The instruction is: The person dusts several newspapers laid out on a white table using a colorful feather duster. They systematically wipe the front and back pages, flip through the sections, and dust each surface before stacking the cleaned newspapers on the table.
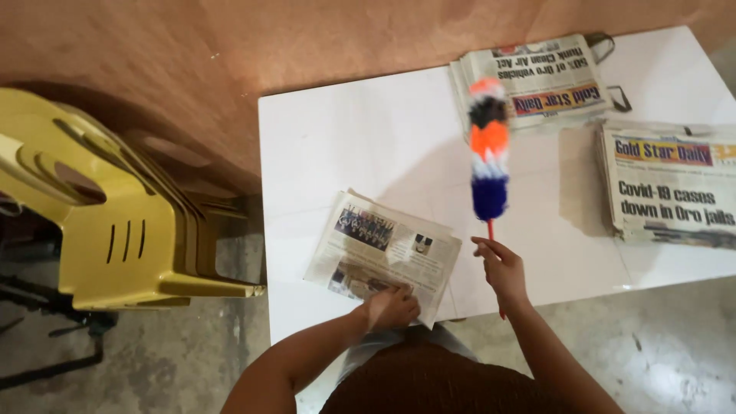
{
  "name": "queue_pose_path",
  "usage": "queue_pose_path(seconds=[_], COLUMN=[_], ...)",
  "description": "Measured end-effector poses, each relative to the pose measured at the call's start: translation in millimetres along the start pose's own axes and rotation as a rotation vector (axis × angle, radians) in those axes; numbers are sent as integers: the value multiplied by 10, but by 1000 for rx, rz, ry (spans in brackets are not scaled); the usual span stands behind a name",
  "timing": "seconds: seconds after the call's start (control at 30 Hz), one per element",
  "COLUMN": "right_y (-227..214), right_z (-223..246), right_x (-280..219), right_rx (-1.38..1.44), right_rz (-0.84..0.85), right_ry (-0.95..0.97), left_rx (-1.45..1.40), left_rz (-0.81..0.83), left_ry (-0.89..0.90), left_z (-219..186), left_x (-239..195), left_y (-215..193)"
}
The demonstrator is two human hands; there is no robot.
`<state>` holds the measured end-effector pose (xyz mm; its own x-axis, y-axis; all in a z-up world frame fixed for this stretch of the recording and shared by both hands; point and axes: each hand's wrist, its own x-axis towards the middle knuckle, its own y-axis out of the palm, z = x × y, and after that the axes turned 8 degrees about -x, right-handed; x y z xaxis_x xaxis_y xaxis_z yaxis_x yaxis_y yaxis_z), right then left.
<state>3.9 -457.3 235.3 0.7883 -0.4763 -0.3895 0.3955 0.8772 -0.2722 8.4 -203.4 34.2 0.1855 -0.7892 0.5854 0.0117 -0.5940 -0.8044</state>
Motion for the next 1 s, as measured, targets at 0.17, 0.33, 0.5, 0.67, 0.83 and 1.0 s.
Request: queue_pose_path(seconds=[0.17, 0.33, 0.5, 0.67, 0.83, 1.0], right_y=[-47, -293, -699, -1382, -2098, -2836], right_z=[431, -175, 311, 873, 954, 723], right_x=[-344, 11, 280, 683, 1165, 1643], right_rx=[-293, -431, -245, 195, -154, -326], right_rz=[272, 244, -73, -37, -252, -274], right_ry=[-68, -157, -198, -220, -296, -346], left_rx=[105, -266, -355, -279, -461, 159], left_rz=[493, 117, 405, 322, 298, 171], left_ry=[-178, -312, -453, -598, -694, -597], left_z=[291, 642, 752, 1148, 1692, 2821], left_x=[561, 1482, 2532, 3064, 3979, 4659], left_y=[-434, -685, -1792, -1588, -960, 418])
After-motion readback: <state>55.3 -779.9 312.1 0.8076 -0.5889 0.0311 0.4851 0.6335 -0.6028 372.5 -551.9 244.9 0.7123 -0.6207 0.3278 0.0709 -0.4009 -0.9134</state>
